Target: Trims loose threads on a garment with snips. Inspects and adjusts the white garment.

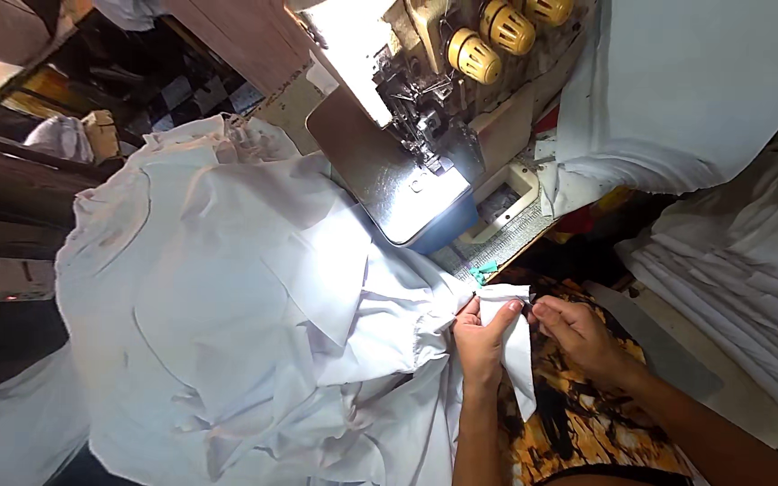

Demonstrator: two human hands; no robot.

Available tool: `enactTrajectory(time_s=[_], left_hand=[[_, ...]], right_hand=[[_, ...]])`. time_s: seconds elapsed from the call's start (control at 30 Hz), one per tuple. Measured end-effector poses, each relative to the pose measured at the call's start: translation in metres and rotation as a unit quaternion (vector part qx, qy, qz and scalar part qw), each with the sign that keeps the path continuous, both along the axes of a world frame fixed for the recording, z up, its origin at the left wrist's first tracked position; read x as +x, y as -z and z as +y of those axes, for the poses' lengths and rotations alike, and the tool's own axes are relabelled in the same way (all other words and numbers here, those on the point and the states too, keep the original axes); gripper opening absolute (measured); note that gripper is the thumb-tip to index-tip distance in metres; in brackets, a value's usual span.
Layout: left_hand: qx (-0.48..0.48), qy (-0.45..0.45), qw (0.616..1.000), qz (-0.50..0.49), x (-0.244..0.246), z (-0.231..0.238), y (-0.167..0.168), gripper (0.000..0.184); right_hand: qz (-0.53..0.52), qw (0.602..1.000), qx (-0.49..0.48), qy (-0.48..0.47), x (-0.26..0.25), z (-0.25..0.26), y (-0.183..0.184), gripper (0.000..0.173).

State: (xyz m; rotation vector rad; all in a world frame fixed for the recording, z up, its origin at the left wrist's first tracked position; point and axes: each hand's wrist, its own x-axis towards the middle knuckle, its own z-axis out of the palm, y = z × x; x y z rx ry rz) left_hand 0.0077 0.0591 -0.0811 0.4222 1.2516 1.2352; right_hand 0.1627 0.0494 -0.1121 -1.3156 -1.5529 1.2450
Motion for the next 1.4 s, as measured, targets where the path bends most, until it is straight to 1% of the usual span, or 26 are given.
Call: enactTrajectory(time_s=[0.33,0.5,0.6,0.77,0.83,0.93,1.1,1.27,1.4], left_hand=[[0.000,-0.008,1.000,0.014,0.003,0.001,-0.003,0.022],[0.002,-0.017,1.000,0.009,0.006,0.001,-0.004,0.020],[0.009,-0.025,1.000,0.000,0.009,0.000,-0.003,0.017],[0.020,-0.033,0.999,-0.008,0.015,-0.001,-0.003,0.023],[0.022,-0.037,0.999,-0.010,0.017,-0.002,-0.003,0.028],[0.027,-0.044,0.999,-0.014,0.020,-0.002,-0.003,0.028],[0.035,-0.042,0.998,-0.031,0.022,-0.002,-0.002,0.031],[0.033,-0.036,0.998,-0.050,0.021,-0.002,-0.001,0.034],[0.031,-0.037,0.998,-0.045,0.022,-0.002,-0.002,0.032]], right_hand=[[-0.004,1.000,0.004,-0.012,0.005,0.002,-0.003,0.042],[-0.016,0.999,0.047,0.018,-0.003,-0.002,0.000,0.043],[-0.016,0.997,0.055,0.050,-0.011,-0.006,0.003,0.044],[0.004,0.991,0.066,0.114,-0.027,-0.012,0.006,0.041],[0.013,0.988,0.066,0.137,-0.033,-0.014,0.007,0.042],[0.018,0.985,0.067,0.160,-0.040,-0.017,0.008,0.044],[0.044,0.982,0.073,0.166,-0.046,-0.017,0.008,0.043],[0.017,0.980,0.095,0.176,-0.048,-0.017,0.011,0.048],[-0.001,0.978,0.108,0.177,-0.047,-0.017,0.010,0.048]])
